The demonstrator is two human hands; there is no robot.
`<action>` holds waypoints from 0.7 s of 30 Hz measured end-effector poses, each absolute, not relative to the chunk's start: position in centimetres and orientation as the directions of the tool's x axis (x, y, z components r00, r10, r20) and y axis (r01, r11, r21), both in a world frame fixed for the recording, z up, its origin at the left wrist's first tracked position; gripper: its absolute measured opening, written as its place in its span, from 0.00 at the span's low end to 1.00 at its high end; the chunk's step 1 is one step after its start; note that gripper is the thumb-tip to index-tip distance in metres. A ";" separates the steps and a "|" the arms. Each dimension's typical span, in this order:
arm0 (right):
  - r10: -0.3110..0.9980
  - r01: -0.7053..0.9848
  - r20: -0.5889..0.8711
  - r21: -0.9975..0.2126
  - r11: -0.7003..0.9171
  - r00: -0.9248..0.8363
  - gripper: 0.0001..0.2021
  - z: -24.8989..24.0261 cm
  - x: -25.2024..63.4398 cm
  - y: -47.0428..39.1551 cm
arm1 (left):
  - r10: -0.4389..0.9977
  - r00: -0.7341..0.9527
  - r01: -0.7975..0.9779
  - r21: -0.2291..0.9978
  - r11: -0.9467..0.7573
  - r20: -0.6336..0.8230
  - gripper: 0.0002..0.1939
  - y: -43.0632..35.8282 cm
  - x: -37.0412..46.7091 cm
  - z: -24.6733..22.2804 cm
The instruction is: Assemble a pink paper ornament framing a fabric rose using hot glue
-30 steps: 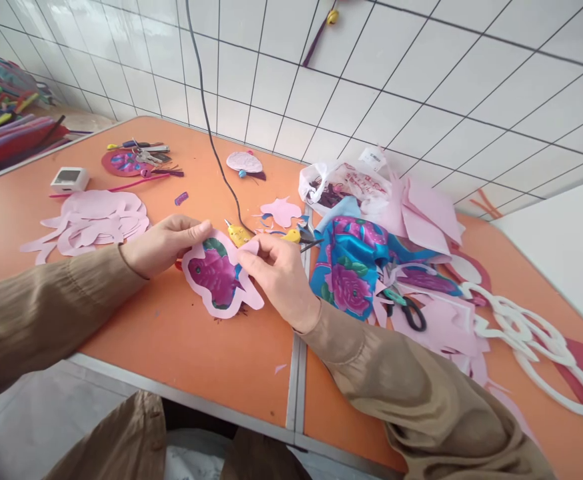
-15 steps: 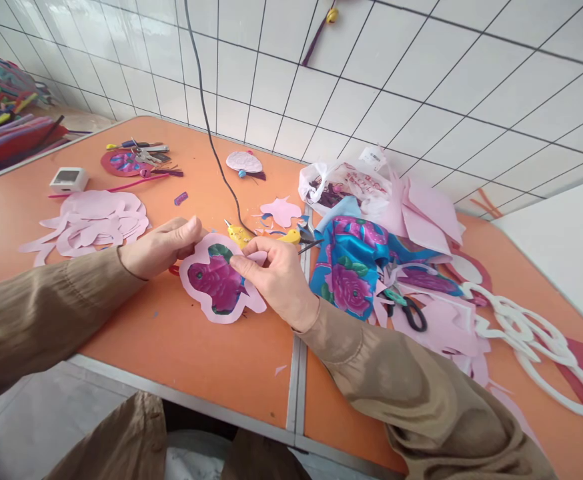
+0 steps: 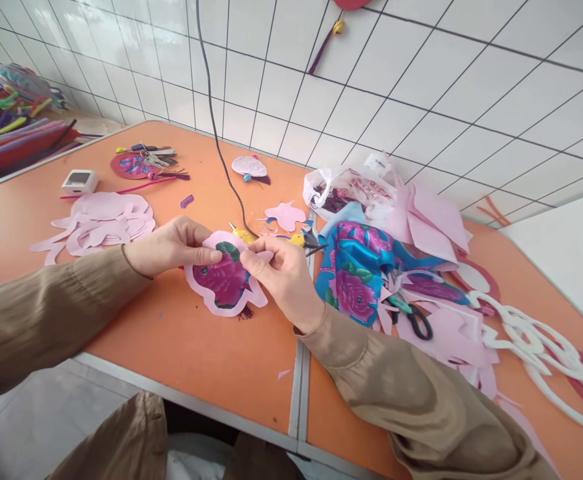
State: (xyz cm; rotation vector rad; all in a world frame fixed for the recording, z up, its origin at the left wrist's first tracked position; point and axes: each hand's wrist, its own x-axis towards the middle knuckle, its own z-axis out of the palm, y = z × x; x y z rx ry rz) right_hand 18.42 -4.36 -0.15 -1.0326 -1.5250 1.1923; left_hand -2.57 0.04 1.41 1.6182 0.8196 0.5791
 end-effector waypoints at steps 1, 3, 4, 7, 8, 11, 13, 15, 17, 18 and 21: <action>0.963 0.097 0.173 -0.976 0.196 -0.207 0.16 -0.2 18.4 -4.3 | 0.771 0.634 0.211 0.973 -0.094 -0.063 0.18 0.0 -2.6 1.4; 0.967 0.120 0.189 -0.970 0.211 -0.173 0.15 -0.1 18.4 -4.1 | 0.767 0.638 0.224 0.968 -0.109 -0.061 0.19 0.0 -2.5 1.4; 0.967 0.115 0.191 -0.971 0.212 -0.167 0.16 -0.1 18.4 -4.1 | 0.767 0.639 0.228 0.967 -0.112 -0.062 0.20 0.0 -2.5 1.4; 0.969 0.068 0.156 -0.983 0.172 -0.192 0.23 0.2 18.5 -4.0 | 0.773 0.632 0.232 0.966 -0.113 -0.062 0.21 0.1 -2.5 1.4; 0.965 0.043 0.145 -0.987 0.158 -0.218 0.25 0.3 18.5 -4.1 | 0.775 0.629 0.233 0.966 -0.112 -0.062 0.22 0.1 -2.5 1.4; 0.944 -0.006 0.163 -0.986 0.168 -0.287 0.26 0.5 18.6 -4.2 | 0.768 0.637 0.225 0.968 -0.109 -0.061 0.23 0.1 -2.5 1.2; 0.941 0.043 0.195 -0.976 0.215 -0.276 0.21 0.4 18.5 -4.1 | 0.746 0.663 0.215 0.969 -0.119 -0.055 0.23 0.1 -2.4 1.1; 0.950 0.141 0.206 -0.960 0.242 -0.234 0.19 0.4 18.3 -4.0 | 0.729 0.683 0.205 0.970 -0.134 -0.044 0.22 0.1 -2.3 1.0; 0.958 0.201 0.208 -0.948 0.247 -0.197 0.21 0.4 18.3 -3.8 | 0.737 0.674 0.208 0.969 -0.131 -0.045 0.22 0.1 -2.3 1.0; 0.961 0.197 0.196 -0.952 0.235 -0.196 0.24 0.4 18.3 -3.7 | 0.748 0.662 0.211 0.970 -0.123 -0.049 0.22 0.1 -2.3 1.0; 0.965 0.175 0.145 -0.967 0.185 -0.220 0.31 0.7 18.4 -3.6 | 0.778 0.627 0.212 0.970 -0.117 -0.043 0.24 0.3 -2.4 1.0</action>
